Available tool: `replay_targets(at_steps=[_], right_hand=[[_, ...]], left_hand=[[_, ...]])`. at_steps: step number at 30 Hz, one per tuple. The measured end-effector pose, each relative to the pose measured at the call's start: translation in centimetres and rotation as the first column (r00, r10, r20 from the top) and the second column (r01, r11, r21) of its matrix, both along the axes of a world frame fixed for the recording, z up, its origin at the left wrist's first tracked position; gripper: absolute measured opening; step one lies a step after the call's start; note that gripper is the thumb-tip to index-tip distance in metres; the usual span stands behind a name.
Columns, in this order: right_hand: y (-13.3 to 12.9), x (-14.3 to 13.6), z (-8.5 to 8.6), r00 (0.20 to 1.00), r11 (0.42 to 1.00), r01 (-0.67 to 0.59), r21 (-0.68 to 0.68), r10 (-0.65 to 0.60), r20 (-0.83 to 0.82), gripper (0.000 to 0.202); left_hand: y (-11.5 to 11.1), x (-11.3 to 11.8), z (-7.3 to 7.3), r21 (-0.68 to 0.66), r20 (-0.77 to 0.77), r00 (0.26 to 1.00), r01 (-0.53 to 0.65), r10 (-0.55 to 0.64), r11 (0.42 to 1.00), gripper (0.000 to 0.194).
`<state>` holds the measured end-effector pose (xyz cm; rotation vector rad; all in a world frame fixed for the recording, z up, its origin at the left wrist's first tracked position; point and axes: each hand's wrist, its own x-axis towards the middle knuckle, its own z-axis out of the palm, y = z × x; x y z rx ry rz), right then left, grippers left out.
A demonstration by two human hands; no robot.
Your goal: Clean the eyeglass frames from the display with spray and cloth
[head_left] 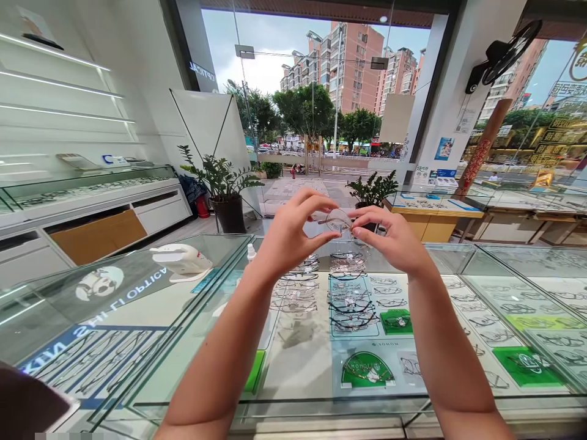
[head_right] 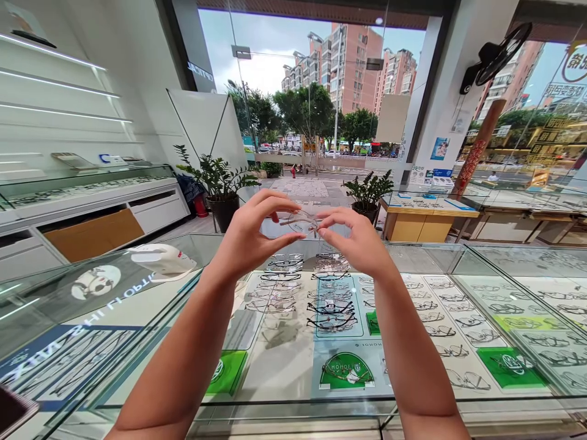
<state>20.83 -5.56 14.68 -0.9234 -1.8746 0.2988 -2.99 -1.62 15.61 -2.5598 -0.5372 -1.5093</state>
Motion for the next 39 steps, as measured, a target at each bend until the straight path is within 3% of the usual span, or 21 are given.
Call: replay_targets(at_steps=[8,12,15,17,20,22,25,27,31,34,39], right_hand=[[0.7,0.3,-0.1,0.979,0.965,-0.18,-0.193,0.156,-0.134,0.012],[1.0,0.4,-0.4,0.967,0.948,-0.216,-0.234,0.175,-0.183,0.016],[1.5,0.6,-0.6,0.97,0.968,-0.155,-0.198,0.111,-0.217,0.017],[1.9,0.6,-0.8,0.968,0.988,-0.053,-0.142,0.016,-0.251,0.018],[2.2,0.1,-1.1,0.957,0.993,0.106,-0.056,-0.117,-0.264,0.019],[2.2,-0.8,-1.2,0.955,0.983,0.184,0.007,-0.177,-0.239,0.017],[1.7,-2.7,-1.5,0.955,0.954,0.259,0.151,-0.23,-0.185,0.014],[1.5,-4.0,-1.9,0.954,0.927,0.287,0.242,-0.255,-0.155,0.015],[1.1,-5.5,-2.7,0.944,0.877,0.327,0.352,-0.319,-0.081,0.024],[0.5,-5.8,-2.7,0.945,0.874,0.32,0.367,-0.322,-0.057,0.024],[-0.6,-4.7,-1.8,0.956,0.917,0.289,0.276,-0.262,-0.13,0.011]], left_hand=[[0.7,0.0,-0.3,-0.121,0.091,0.976,0.208,-0.198,0.971,0.042],[1.1,0.3,-0.8,-0.165,0.135,0.958,0.273,-0.252,0.948,0.045],[1.3,0.7,-1.0,-0.162,0.162,0.964,0.238,-0.212,0.958,0.054],[1.1,1.0,-1.0,-0.095,0.246,0.964,0.124,-0.097,0.988,0.058],[0.5,1.7,-1.2,-0.092,0.362,0.929,-0.044,0.075,0.995,0.028],[0.1,2.1,-1.4,-0.237,0.309,0.947,-0.009,0.085,0.972,0.024],[0.0,2.6,-1.8,-0.477,0.225,0.974,0.093,0.019,0.874,0.037],[0.3,2.8,-2.0,-0.561,0.236,0.972,0.122,0.018,0.819,0.039],[1.1,2.9,-2.3,-0.629,0.332,0.943,0.204,0.022,0.75,0.041],[1.3,2.9,-2.3,-0.65,0.385,0.923,0.249,0.029,0.718,0.038],[1.3,2.3,-1.9,-0.64,0.322,0.944,0.166,0.066,0.75,0.026]])
